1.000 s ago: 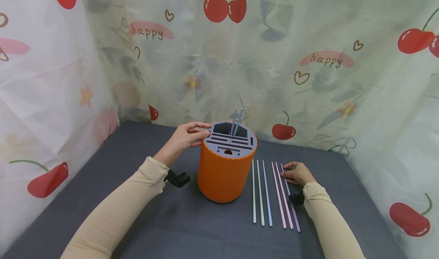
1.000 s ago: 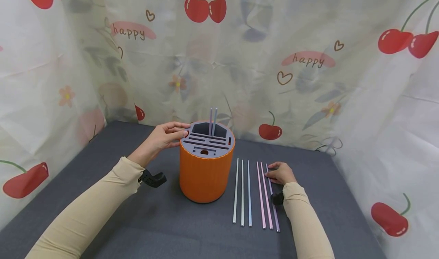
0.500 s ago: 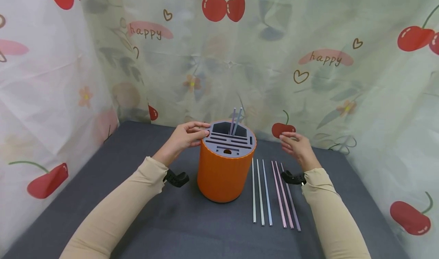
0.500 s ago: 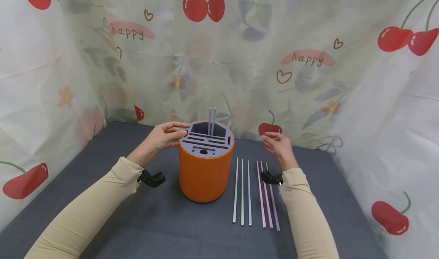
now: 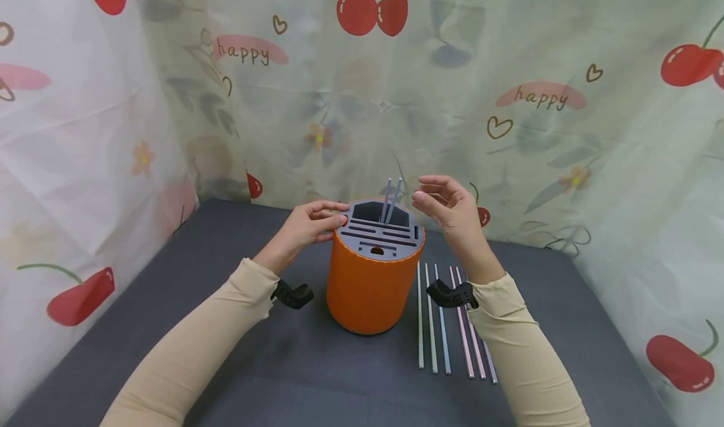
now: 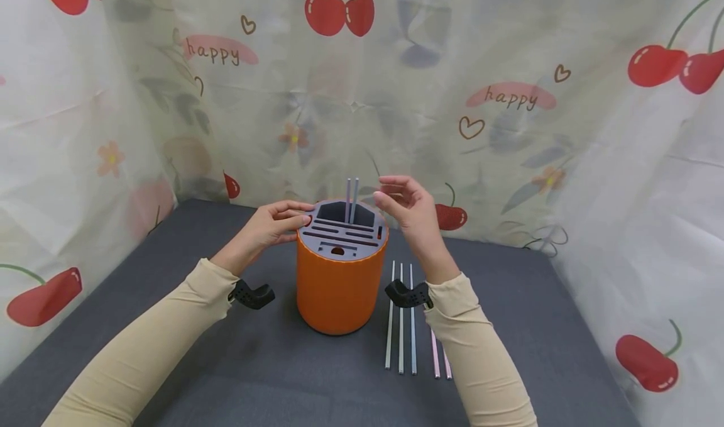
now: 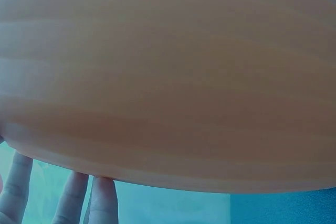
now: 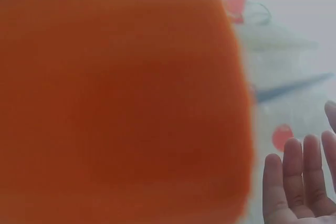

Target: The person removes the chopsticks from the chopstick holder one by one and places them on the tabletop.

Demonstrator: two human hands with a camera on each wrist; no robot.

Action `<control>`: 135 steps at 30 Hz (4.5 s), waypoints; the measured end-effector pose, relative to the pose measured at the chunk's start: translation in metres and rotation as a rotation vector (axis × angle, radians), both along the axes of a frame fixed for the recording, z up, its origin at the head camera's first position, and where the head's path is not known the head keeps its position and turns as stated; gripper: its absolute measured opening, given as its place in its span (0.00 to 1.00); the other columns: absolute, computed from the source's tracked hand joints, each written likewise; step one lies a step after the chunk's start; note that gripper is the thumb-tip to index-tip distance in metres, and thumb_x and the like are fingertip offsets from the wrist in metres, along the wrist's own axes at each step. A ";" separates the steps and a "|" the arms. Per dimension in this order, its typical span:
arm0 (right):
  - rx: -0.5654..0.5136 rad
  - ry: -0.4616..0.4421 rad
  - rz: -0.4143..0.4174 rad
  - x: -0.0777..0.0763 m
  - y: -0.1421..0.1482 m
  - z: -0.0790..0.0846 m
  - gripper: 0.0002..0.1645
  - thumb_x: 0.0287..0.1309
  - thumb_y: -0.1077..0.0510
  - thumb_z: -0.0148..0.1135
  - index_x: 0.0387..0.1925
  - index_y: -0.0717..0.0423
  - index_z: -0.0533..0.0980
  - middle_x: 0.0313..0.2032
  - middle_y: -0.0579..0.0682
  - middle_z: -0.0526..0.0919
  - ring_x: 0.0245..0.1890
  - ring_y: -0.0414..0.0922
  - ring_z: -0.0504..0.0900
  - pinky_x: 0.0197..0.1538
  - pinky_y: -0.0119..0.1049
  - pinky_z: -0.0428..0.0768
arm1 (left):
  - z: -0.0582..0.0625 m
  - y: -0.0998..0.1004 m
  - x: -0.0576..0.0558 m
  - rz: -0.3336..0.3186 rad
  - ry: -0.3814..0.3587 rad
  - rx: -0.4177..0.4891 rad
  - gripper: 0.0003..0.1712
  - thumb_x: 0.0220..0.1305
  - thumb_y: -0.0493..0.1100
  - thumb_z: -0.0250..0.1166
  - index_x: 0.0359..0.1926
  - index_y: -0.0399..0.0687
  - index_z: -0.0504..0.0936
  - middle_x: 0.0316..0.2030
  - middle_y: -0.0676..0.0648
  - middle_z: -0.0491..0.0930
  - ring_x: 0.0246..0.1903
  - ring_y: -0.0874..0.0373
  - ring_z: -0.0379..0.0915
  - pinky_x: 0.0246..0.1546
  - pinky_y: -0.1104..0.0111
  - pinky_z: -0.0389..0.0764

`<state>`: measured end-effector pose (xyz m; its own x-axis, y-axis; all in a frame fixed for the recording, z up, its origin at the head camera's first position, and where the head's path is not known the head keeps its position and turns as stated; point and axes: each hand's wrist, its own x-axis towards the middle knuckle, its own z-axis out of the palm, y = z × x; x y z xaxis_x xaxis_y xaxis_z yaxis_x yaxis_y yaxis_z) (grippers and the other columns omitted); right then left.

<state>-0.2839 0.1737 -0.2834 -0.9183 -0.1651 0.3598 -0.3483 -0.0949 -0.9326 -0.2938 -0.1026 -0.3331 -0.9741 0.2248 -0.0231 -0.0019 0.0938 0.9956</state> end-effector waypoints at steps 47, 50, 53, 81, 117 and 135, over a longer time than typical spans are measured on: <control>-0.532 0.180 -0.253 0.016 0.095 0.052 0.19 0.49 0.76 0.66 0.45 0.66 0.77 0.31 0.54 0.79 0.26 0.45 0.83 0.27 0.34 0.84 | 0.001 0.001 0.001 0.004 0.004 0.003 0.22 0.61 0.48 0.69 0.56 0.54 0.81 0.51 0.46 0.80 0.52 0.54 0.77 0.55 0.58 0.78; -0.357 0.049 -0.268 0.007 0.104 0.018 0.22 0.51 0.73 0.68 0.49 0.59 0.78 0.32 0.50 0.79 0.28 0.41 0.83 0.29 0.32 0.84 | 0.000 0.001 0.002 0.006 0.005 -0.003 0.21 0.61 0.49 0.69 0.56 0.55 0.81 0.51 0.46 0.80 0.52 0.54 0.77 0.55 0.57 0.78; -0.151 -0.079 -0.273 -0.001 0.108 -0.019 0.23 0.53 0.67 0.69 0.52 0.53 0.77 0.33 0.46 0.80 0.30 0.38 0.83 0.32 0.31 0.84 | -0.001 0.001 0.001 0.008 0.003 -0.007 0.20 0.61 0.49 0.69 0.55 0.56 0.81 0.51 0.46 0.80 0.53 0.53 0.76 0.56 0.57 0.77; 0.631 -0.600 -0.353 -0.033 0.100 -0.172 0.27 0.52 0.65 0.70 0.55 0.64 0.74 0.33 0.53 0.81 0.24 0.39 0.79 0.28 0.32 0.83 | 0.000 0.001 0.001 0.007 -0.002 0.014 0.21 0.60 0.49 0.70 0.55 0.56 0.81 0.51 0.46 0.79 0.53 0.54 0.76 0.56 0.58 0.77; 0.582 -0.596 -0.327 -0.028 0.092 -0.145 0.27 0.57 0.64 0.67 0.57 0.67 0.71 0.33 0.52 0.81 0.26 0.39 0.80 0.32 0.31 0.83 | 0.000 0.001 0.002 -0.002 0.006 0.007 0.21 0.60 0.49 0.70 0.55 0.56 0.81 0.50 0.46 0.81 0.52 0.54 0.77 0.55 0.59 0.78; 0.012 0.036 0.016 -0.005 -0.001 0.003 0.18 0.61 0.63 0.64 0.53 0.54 0.76 0.44 0.48 0.80 0.47 0.43 0.83 0.51 0.36 0.81 | -0.001 0.000 -0.001 -0.004 0.003 0.014 0.23 0.61 0.48 0.69 0.57 0.53 0.80 0.49 0.48 0.81 0.51 0.55 0.77 0.54 0.58 0.78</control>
<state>-0.2894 0.1730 -0.2806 -0.9020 -0.1840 0.3905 -0.3803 -0.0892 -0.9206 -0.2944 -0.1026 -0.3337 -0.9734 0.2285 -0.0174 0.0010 0.0801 0.9968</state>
